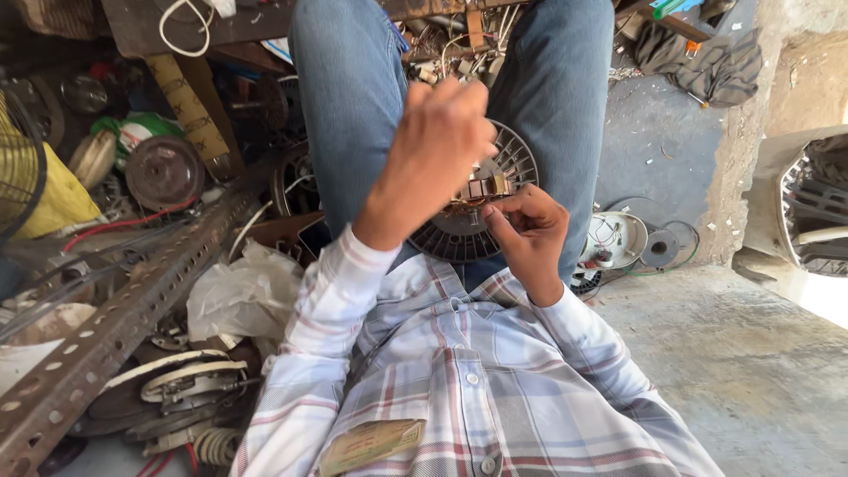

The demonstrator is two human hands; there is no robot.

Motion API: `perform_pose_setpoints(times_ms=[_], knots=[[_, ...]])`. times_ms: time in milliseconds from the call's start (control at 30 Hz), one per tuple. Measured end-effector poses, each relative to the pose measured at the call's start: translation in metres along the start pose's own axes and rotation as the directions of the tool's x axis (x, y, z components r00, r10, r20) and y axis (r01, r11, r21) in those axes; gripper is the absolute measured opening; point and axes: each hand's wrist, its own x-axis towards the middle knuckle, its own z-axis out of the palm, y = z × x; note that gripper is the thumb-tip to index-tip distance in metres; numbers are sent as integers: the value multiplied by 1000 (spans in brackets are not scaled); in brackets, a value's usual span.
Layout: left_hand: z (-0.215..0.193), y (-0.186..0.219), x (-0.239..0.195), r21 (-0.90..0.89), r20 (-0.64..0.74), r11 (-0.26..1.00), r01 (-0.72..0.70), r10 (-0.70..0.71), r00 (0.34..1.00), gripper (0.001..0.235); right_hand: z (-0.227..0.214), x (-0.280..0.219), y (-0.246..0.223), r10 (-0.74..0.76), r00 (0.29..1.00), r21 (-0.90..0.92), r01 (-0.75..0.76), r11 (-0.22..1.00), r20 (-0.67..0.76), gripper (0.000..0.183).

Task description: The person is threading and adjusting thin copper wires through the slots of a fan motor stator by hand while holding it between their legs.

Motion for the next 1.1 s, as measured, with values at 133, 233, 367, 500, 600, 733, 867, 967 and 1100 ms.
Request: perform_pose_setpoints(times_ms=[133,233,367,500,600,733,867,967,1100], knots=[[8,-26,-16,-146,-43,979,143,-151,988,17,-15,18,-20,-184,980,-75,190,979,82,29],[3,-21,-33,-123,-152,976,181,-199,968,16,-20,56,-26,-195,902,11,207,978,384,55],[-13,4,-61,-195,-214,947,256,-295,931,17,-15,85,-21,-39,799,123,-44,991,600,72],[-14,45,-92,-342,-163,889,305,-376,912,15,-16,84,-25,-30,781,106,-46,993,624,72],[-8,69,-111,-374,-95,881,290,-348,933,16,-14,70,-26,-57,883,-16,73,997,465,55],[-4,76,-120,-309,-61,911,274,-306,950,20,-11,29,-20,-560,765,-333,643,690,317,18],[-17,69,-112,-216,-104,962,170,-195,975,10,-17,0,-18,-492,749,-357,652,669,444,26],[-30,58,-88,-191,-120,982,13,-37,992,12,-19,-7,-18,-392,863,-303,484,821,317,26],[-44,50,-53,-180,-74,974,-136,124,990,5,-12,-1,-21,-304,935,-149,332,931,185,21]])
